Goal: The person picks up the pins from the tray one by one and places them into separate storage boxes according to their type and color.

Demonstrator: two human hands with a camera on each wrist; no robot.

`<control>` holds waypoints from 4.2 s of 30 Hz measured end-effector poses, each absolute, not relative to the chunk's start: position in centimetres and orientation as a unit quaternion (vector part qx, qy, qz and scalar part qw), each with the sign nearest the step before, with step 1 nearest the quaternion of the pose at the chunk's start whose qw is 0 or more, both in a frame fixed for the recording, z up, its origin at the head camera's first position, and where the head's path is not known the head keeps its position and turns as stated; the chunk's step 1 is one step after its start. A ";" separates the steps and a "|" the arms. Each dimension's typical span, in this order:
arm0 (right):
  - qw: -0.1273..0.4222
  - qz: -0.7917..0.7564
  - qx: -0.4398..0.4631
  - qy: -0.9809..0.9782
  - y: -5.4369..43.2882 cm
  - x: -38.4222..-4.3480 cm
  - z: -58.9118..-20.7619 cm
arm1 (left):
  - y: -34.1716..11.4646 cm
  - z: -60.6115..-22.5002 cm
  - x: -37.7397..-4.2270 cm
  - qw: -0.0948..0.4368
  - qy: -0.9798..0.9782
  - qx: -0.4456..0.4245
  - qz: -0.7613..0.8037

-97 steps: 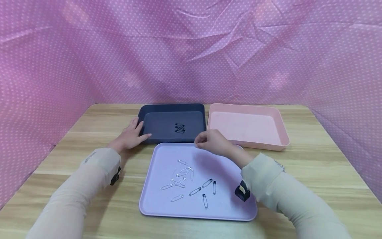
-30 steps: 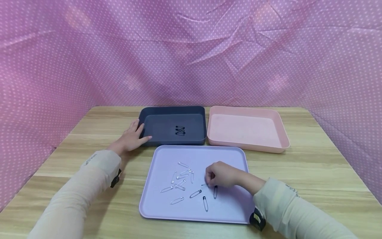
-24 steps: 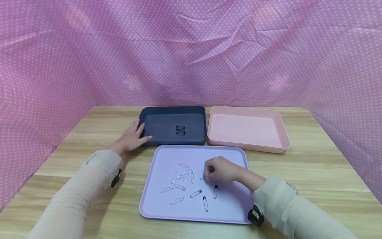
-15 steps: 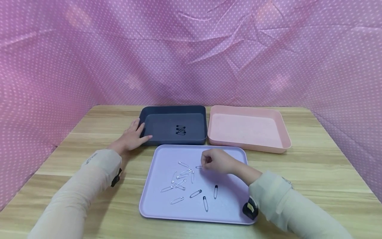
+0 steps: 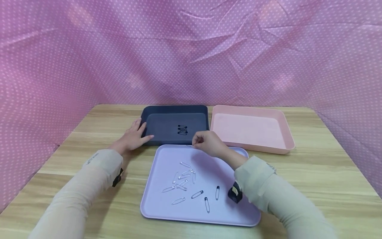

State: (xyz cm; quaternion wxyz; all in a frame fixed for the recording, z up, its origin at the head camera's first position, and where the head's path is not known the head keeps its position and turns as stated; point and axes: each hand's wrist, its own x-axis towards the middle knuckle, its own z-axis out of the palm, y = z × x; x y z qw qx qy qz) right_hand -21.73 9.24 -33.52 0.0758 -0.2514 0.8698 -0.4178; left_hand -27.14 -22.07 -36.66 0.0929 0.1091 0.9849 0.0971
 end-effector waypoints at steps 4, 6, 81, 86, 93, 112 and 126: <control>0.058 -0.422 -0.231 0.875 8.0 -22.7 -33.4 | -22.0 -36.6 -27.1 0.093 0.985 0.107 0.098; 0.047 -0.423 -0.224 0.877 7.4 -23.2 -33.4 | -21.9 -36.6 -27.1 0.092 0.985 0.108 0.097; 0.043 -0.377 -0.201 0.903 3.3 -28.6 -34.9 | -22.1 -36.2 -27.0 0.094 0.985 0.104 0.105; 0.055 -0.379 -0.208 0.900 4.2 -27.1 -34.2 | -22.0 -36.3 -26.9 0.098 0.984 0.103 0.107; 0.058 -0.368 -0.221 0.901 5.5 -25.4 -33.5 | -21.9 -36.6 -27.0 0.098 0.984 0.101 0.109; 0.085 -0.380 -0.244 0.888 9.2 -21.4 -32.4 | -22.1 -36.5 -27.0 0.099 0.984 0.103 0.104; 0.128 -0.366 -0.253 0.886 12.8 -19.4 -33.2 | -22.0 -36.8 -27.0 0.082 0.984 0.106 0.114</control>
